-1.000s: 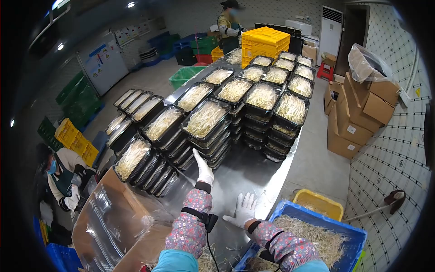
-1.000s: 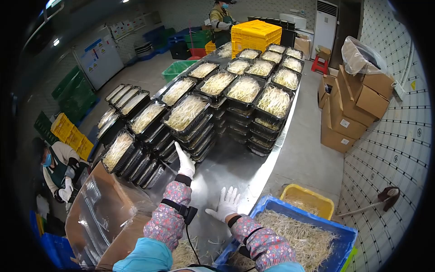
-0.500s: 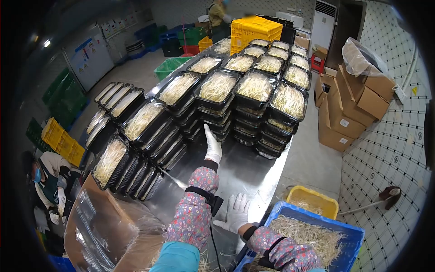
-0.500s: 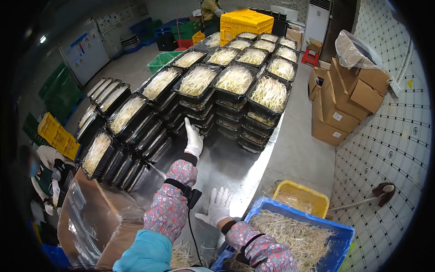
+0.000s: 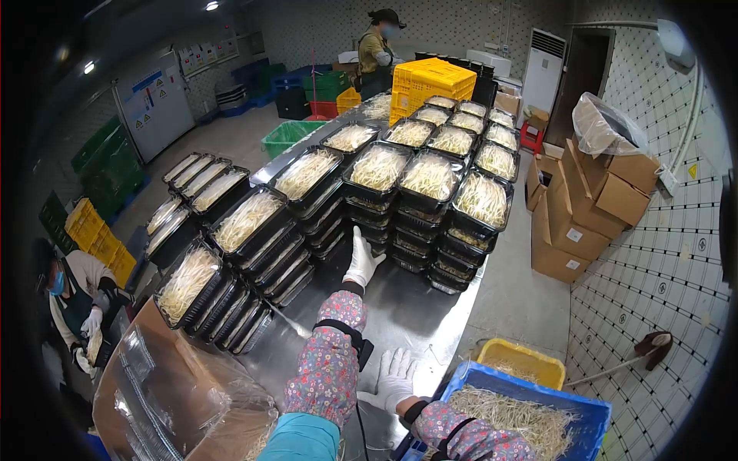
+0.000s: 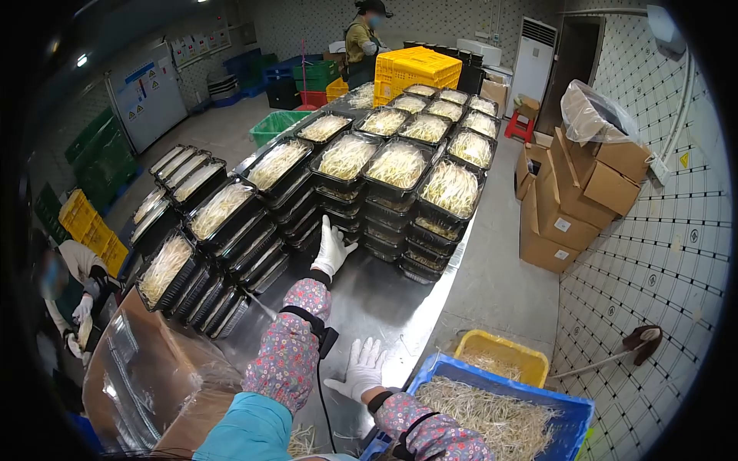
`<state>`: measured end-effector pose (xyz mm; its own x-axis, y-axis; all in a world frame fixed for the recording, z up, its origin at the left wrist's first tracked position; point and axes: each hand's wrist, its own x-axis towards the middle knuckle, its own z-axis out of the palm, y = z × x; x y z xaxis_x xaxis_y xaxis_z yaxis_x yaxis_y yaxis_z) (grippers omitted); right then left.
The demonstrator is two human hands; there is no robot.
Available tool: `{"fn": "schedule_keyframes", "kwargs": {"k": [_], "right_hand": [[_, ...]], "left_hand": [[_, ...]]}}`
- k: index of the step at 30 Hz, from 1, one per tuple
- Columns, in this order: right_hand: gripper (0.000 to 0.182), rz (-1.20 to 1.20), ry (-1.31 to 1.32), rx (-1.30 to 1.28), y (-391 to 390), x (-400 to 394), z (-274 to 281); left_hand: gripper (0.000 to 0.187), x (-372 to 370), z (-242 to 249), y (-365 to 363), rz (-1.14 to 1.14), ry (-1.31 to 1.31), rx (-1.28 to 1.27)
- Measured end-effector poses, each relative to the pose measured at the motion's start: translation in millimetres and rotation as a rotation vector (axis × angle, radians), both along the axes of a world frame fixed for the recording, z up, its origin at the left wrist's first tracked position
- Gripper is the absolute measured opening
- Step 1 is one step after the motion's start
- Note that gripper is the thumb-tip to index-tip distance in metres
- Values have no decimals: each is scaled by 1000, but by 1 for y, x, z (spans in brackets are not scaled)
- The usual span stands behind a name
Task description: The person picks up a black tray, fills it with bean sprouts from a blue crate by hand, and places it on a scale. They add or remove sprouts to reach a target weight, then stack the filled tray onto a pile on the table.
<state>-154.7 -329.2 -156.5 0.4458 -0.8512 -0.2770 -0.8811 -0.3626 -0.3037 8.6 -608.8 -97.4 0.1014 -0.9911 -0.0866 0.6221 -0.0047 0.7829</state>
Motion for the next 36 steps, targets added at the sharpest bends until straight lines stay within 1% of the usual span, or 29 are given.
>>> {"fn": "schedule_keyframes", "kwargs": {"k": [4, 6, 7, 9, 10, 11, 13, 14, 15, 16, 17, 19, 20, 21, 22, 23, 25, 26, 27, 29, 30, 32, 33, 35, 36], "right_hand": [[130, 1, 20, 7, 0, 1, 0], [131, -6, 12, -12, 0, 1, 3], [131, -1, 9, -12, 1, -1, 2], [132, 59, -34, -50, -4, -3, 2], [134, 56, -14, -46, -5, -2, 2], [134, 73, -25, -38, -3, -3, 2], [135, 42, -51, -52, -4, -4, 2], [135, 64, -72, -42, -3, -4, 0], [136, 36, -73, -56, -3, -4, -2], [136, 12, -75, -69, -2, -3, -3], [136, 42, -96, -57, -1, -3, -1], [136, 1, -94, -94, 0, -3, 7], [136, -3, -70, -33, 0, -3, 16], [136, 12, -79, -30, 0, -4, 18], [136, 7, -73, -31, 0, -5, 19], [136, 4, -69, -34, 0, -4, 21], [136, 6, -86, -41, 2, -3, 23], [136, 0, -79, -48, 2, -4, 22], [136, -10, -68, -57, 2, -3, 19], [136, -11, -64, -67, 1, -1, 11], [136, -15, -61, -72, 0, -1, 11], [137, -9, -58, -60, 0, -2, 16], [138, -5, -60, -45, 0, -1, 19], [138, -4, -50, -46, -2, -3, 16], [137, 19, -45, -43, -1, -3, 16]], "left_hand": [[117, -2, 3, 2, -3, -19, -15], [114, 1, -6, -2, 49, 87, 59], [114, 2, -10, 2, 54, 84, 59], [109, 8, -13, 21, -6, -187, 75], [102, 9, -18, 31, 14, -219, 135], [86, 10, -30, 46, 140, -290, 178], [65, 14, -38, 91, 272, -249, 189], [54, 18, -36, 124, 374, -270, 117], [44, 24, -37, 158, 478, -294, 43], [38, 37, -47, 190, 653, -428, 35], [32, 52, -54, 221, 827, -564, 28], [31, 72, -39, 279, 1211, -717, 177], [33, 87, -41, 297, 1345, -714, 213], [35, 99, -35, 310, 1476, -705, 247], [42, 110, -30, 322, 1493, -769, 375], [42, 116, -21, 322, 1513, -773, 373], [53, 134, -4, 318, 1511, -433, 364], [62, 165, -32, 317, 1493, -471, 394], [67, 166, -17, 311, 1528, -325, 336], [78, 175, 4, 308, 1505, -241, 347], [78, 179, 8, 304, 1502, -236, 346], [88, 184, 17, 300, 1485, -110, 479], [88, 183, 21, 302, 1479, -108, 479], [93, 176, 24, 301, 1362, -72, 360], [88, 183, 13, 299, 1374, -103, 379]]}}
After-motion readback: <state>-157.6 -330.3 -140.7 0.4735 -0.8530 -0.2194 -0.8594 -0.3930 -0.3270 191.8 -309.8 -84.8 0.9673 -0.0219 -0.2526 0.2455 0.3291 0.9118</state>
